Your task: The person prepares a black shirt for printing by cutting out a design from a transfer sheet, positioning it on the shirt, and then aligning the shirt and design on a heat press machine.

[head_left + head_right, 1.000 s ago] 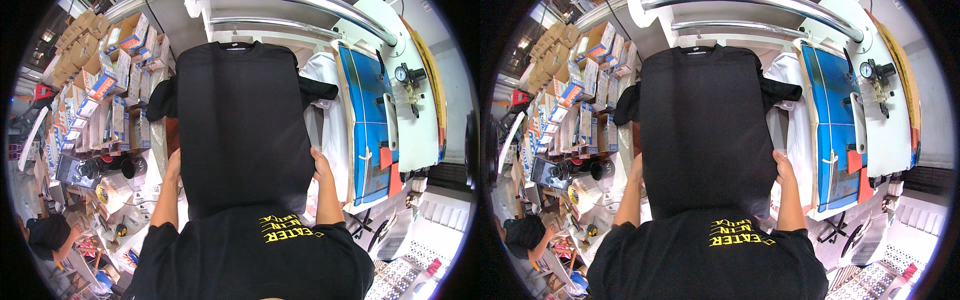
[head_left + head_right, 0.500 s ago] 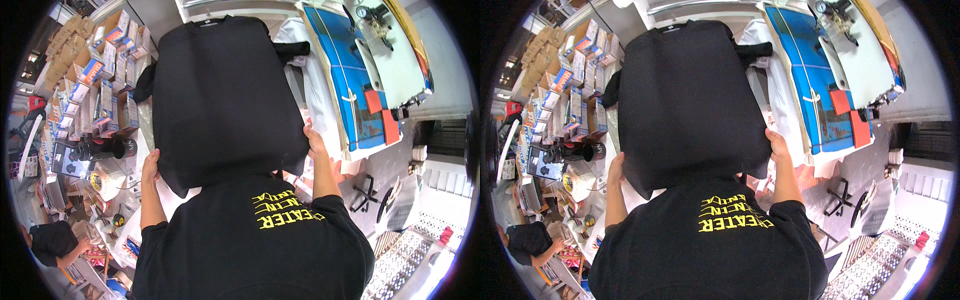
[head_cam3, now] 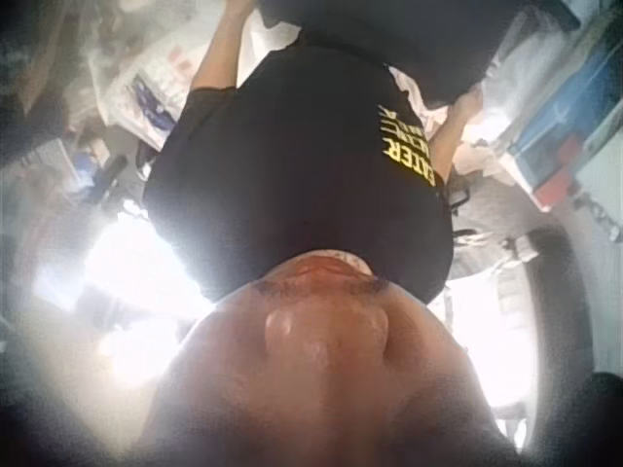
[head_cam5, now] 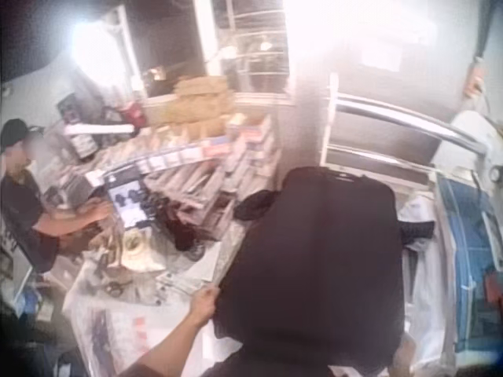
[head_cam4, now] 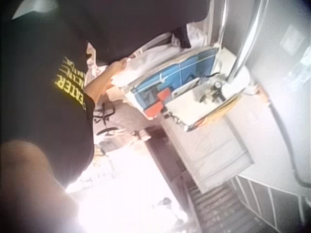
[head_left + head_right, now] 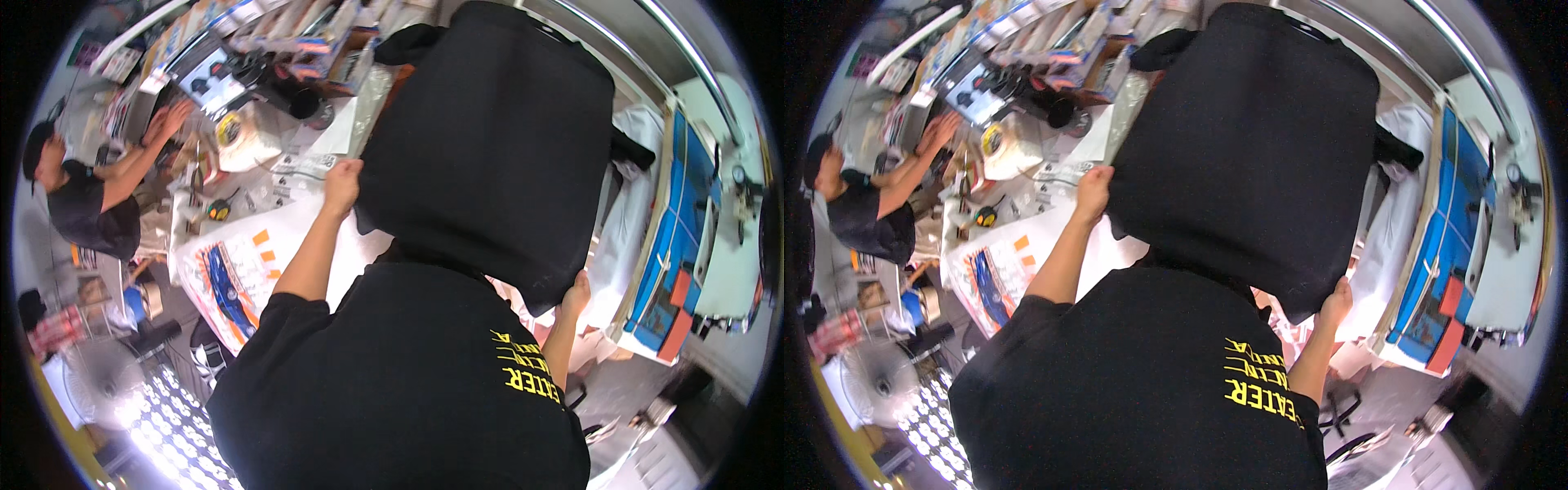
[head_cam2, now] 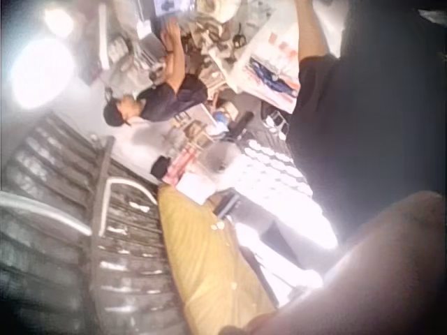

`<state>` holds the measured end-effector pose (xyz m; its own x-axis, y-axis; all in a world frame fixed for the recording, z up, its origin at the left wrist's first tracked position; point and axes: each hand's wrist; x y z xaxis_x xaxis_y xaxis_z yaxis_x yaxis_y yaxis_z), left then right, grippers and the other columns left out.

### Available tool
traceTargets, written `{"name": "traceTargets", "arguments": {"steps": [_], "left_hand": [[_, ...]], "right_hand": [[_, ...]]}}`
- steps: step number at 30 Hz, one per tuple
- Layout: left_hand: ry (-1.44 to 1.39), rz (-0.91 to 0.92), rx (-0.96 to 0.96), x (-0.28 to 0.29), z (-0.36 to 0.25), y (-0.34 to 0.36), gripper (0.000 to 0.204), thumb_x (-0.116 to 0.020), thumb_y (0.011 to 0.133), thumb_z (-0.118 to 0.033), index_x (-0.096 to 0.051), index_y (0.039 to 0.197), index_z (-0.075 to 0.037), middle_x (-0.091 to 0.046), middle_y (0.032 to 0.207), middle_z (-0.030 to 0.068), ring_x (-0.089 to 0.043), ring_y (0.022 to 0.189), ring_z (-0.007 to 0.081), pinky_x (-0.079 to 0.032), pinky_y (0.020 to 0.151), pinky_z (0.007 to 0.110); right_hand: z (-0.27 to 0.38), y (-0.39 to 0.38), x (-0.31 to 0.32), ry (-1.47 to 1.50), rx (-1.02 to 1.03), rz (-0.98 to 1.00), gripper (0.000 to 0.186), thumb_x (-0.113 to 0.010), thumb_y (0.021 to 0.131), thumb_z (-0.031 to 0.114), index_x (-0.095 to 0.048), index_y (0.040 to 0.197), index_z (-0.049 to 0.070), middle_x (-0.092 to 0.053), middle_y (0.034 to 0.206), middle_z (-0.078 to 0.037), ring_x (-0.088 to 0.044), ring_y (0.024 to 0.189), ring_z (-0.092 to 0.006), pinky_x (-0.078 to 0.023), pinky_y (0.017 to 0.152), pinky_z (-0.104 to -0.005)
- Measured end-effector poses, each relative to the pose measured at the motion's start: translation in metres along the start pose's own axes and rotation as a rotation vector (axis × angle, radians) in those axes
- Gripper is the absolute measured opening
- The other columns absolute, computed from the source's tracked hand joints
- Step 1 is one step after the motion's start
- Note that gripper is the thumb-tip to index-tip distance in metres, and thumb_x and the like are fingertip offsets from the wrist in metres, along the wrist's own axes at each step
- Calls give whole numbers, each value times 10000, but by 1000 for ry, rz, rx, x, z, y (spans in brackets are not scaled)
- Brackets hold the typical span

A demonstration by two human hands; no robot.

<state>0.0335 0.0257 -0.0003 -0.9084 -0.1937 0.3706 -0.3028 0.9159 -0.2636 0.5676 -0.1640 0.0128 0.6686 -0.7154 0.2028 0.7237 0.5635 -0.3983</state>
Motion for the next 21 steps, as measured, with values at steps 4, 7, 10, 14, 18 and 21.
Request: {"name": "traceTargets", "arguments": {"steps": [4, 7, 10, 14, 18, 21], "left_hand": [[154, 94, 38, -28, 11, -10, 279, -611, 913, -254, -740, 954, -10, -723, 927, 168, -684, 875, 270, -505, 808, 361], [87, 130, -117, -74, 63, 8, 211, -653, 843, -240, -755, 907, -66, -718, 923, 179, -682, 915, 334, -517, 824, 420], [229, 95, -32, -29, -16, -33, 201, -657, 839, -219, -726, 916, -47, -709, 905, 165, -674, 885, 332, -516, 823, 416], [438, -152, -296, 81, 32, -53, 237, -709, 803, -251, -702, 983, -97, -651, 1072, 138, -588, 1060, 336, -465, 922, 442], [1141, -81, -27, 202, 27, -60, 529, -818, 717, -302, -651, 1206, -187, -594, 1317, 44, -432, 1336, 300, -128, 1081, 748], [939, 102, 98, 261, 13, -56, 350, -782, 766, -217, -695, 1093, -128, -697, 1099, 43, -618, 1094, 266, -423, 983, 487]], "right_hand": [[10, 17, -20, -649, 141, 43, 413, -467, 1040, 283, -666, 1134, -67, -712, 1046, -142, -642, 929, -186, -487, 834, -319], [-6, 43, -21, -713, 299, 324, 410, -573, 931, 283, -666, 1156, -47, -729, 1026, -162, -662, 954, -209, -492, 840, -348], [5, 86, 28, -1124, 552, 247, 388, -558, 963, 355, -677, 1033, -9, -719, 925, -109, -656, 789, -213, -495, 671, -336], [136, 19, -27, -616, 393, 225, 207, -645, 958, 219, -668, 1035, 28, -663, 881, -57, -596, 682, -114, -469, 549, -218], [261, -5, -23, -823, 1031, -94, 225, -670, 937, 204, -725, 1023, 3, -718, 1000, -87, -657, 875, -195, -527, 814, -305], [363, 37, 31, -783, 1154, -518, 263, -637, 954, 251, -731, 1098, 53, -728, 1093, -65, -679, 963, -177, -515, 847, -271]]}}
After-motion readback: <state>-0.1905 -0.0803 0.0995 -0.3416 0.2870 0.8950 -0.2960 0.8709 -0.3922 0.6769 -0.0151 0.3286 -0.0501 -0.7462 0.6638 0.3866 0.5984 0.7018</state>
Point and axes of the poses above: each hand's wrist, its own y-axis towards the middle knuckle, its own x-axis out of the back of the hand, z = x × y
